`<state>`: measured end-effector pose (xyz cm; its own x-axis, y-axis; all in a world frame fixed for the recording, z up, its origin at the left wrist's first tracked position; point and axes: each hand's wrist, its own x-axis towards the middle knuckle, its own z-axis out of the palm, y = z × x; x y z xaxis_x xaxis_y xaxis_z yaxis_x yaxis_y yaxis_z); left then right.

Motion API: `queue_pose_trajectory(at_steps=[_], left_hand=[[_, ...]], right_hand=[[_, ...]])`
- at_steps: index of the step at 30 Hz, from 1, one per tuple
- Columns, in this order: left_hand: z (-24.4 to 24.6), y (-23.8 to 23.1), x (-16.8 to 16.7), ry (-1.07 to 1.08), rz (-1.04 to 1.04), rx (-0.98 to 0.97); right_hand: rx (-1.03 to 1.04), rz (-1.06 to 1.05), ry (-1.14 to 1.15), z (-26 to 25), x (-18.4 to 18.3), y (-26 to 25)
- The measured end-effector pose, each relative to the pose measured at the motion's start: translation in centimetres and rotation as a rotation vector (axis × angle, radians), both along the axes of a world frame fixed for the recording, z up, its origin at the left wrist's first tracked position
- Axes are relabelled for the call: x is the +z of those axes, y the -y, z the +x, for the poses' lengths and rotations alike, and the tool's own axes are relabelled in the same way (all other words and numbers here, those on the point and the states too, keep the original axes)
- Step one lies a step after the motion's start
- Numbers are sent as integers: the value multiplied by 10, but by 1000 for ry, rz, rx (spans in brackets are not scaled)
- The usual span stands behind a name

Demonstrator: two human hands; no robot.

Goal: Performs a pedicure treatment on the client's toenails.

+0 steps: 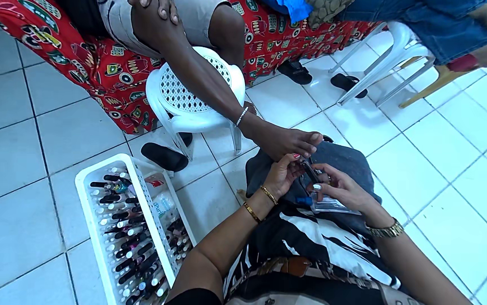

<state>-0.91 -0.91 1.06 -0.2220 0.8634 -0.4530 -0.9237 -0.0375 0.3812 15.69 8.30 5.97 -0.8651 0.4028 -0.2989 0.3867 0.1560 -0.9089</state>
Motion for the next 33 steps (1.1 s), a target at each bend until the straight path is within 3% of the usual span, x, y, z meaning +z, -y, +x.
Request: queue_pose_trajectory(at_steps=[5,13,33], left_hand=[[0,0,0,-2,-9,-3],[1,0,0,-33,-9,-18],[-2,0,0,1,-25,-14]], right_hand=[[-41,-103,-6,-7,7,6],[37,22,-42,-2,0,2],[118,-228,-29,2,-3,-30]])
